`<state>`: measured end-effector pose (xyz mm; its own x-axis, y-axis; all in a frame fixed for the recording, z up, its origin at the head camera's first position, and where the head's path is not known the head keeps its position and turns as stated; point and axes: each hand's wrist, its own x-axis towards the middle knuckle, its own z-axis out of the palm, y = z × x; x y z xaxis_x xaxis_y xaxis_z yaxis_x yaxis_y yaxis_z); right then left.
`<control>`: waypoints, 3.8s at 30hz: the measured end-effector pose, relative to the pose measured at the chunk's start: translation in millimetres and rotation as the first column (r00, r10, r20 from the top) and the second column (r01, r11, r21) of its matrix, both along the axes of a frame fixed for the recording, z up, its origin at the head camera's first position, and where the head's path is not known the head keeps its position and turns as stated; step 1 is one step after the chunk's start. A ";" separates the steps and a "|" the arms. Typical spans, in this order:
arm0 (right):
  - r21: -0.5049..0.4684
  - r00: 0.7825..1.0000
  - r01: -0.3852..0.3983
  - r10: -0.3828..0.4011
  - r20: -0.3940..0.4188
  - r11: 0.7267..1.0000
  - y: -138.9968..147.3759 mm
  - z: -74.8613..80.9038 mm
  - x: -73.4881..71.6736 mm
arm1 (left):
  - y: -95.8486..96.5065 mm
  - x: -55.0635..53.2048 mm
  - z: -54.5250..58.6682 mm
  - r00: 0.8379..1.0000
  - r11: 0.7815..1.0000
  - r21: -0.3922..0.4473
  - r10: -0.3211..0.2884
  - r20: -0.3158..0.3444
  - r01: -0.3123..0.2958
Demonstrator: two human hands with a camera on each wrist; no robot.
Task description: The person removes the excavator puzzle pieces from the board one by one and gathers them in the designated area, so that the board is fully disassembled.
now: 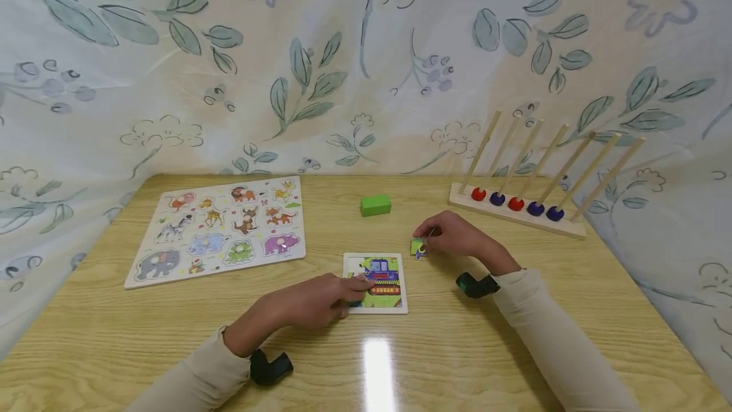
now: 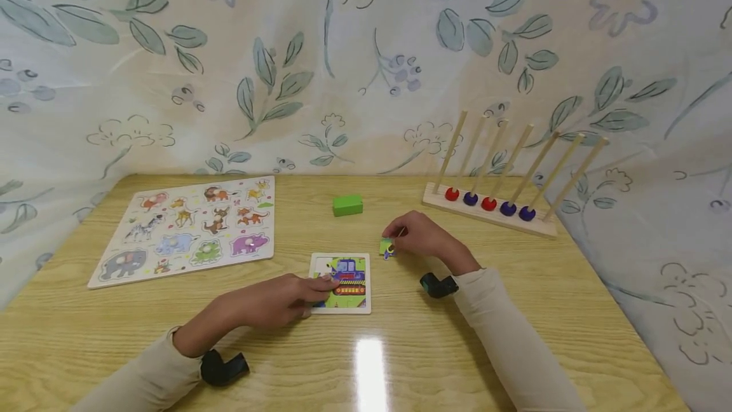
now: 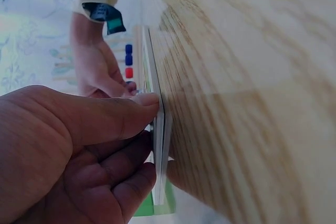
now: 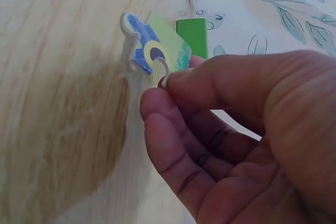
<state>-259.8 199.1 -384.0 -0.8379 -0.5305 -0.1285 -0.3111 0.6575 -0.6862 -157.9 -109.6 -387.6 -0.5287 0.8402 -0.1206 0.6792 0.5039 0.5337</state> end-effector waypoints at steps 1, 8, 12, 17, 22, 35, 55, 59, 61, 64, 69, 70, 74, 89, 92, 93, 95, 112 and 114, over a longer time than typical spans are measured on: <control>0.004 1.000 -0.003 0.003 -0.010 1.000 0.0 0.1 -0.1 | 0.0 -0.1 -0.3 1.000 1.000 0.002 -0.002 -0.002 0.002; 0.001 0.999 -0.022 0.022 -0.041 1.000 -0.4 -0.8 -2.8 | 0.5 -0.1 0.6 1.000 1.000 0.000 0.008 0.012 -0.008; 0.010 0.996 0.003 -0.003 -0.091 1.000 -1.6 -0.3 -4.7 | 0.4 -0.2 1.8 1.000 1.000 0.007 0.006 0.018 -0.006; -0.021 0.990 0.012 -0.015 -0.142 1.000 -5.3 1.9 -5.8 | 0.8 0.0 3.2 1.000 1.000 0.007 0.008 0.026 -0.009; -0.061 0.992 -0.001 -0.007 -0.129 0.998 -13.3 2.7 -3.2 | 1.6 -0.1 3.7 0.999 1.000 0.006 0.016 0.037 -0.017; -0.065 0.996 -0.069 0.065 -0.069 0.995 -37.7 -1.1 12.8 | 1.2 -0.1 -1.1 0.997 0.999 0.014 0.043 0.070 -0.044; -0.103 0.972 -0.236 0.234 -0.031 0.966 -65.9 3.2 17.1 | 7.1 6.1 6.6 0.997 0.997 -0.023 0.071 -0.012 -0.071; -0.123 0.962 -0.274 0.272 -0.034 0.954 -69.7 3.3 17.9 | 7.8 5.6 6.4 0.998 0.998 -0.012 0.058 -0.012 -0.058; -0.123 0.958 -0.285 0.283 -0.032 0.951 -71.0 3.4 18.2 | 8.6 4.2 5.3 0.999 0.999 0.001 0.042 -0.013 -0.042; -0.104 0.956 -0.294 0.292 -0.029 0.950 -74.1 3.1 17.5 | 9.5 1.8 3.4 1.000 1.000 0.019 0.024 -0.017 -0.024; -0.090 0.958 -0.287 0.288 -0.001 0.954 -79.8 0.5 15.0 | 8.9 0.1 2.0 1.000 0.999 0.026 0.024 -0.008 -0.023; -0.092 0.960 -0.279 0.281 0.011 0.956 -80.3 0.3 15.1 | 8.6 0.2 2.1 1.000 0.999 0.027 0.026 -0.003 -0.026; -0.099 0.968 -0.239 0.245 0.052 0.966 -79.7 0.4 16.9 | 7.3 0.9 1.7 1.000 0.999 0.040 0.025 0.006 -0.026; -0.012 0.961 -0.277 0.277 0.000 0.961 -86.3 -4.9 18.4 | 4.5 1.5 3.0 1.000 0.998 0.052 0.017 0.003 -0.017; 0.019 0.953 -0.303 0.303 -0.024 0.953 -88.8 -4.5 19.7 | 4.5 1.6 1.7 1.000 0.998 0.051 0.022 -0.003 -0.022; 0.026 0.950 -0.311 0.311 -0.031 0.950 -89.3 -4.6 20.0 | 4.4 1.7 1.2 1.000 0.998 0.050 0.024 -0.004 -0.024; 0.031 0.945 -0.322 0.323 -0.040 0.946 -90.2 -4.9 20.5 | 4.2 1.8 0.4 1.000 0.998 0.050 0.028 -0.004 -0.028; 0.002 0.937 -0.344 0.343 -0.070 0.939 -90.1 -7.3 25.0 | 5.0 0.4 -0.1 1.000 0.998 0.066 0.024 -0.011 -0.023; -0.002 0.941 -0.334 0.333 -0.068 0.943 -89.5 -8.2 25.0 | 5.0 0.1 -0.6 1.000 0.998 0.068 0.018 -0.010 -0.017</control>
<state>-234.8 109.6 -392.2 -0.6192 -0.7821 -0.0699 -0.5556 0.4993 -0.6648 -157.8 -104.6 -388.2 -0.5440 0.8371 -0.0577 0.6767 0.4784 0.5597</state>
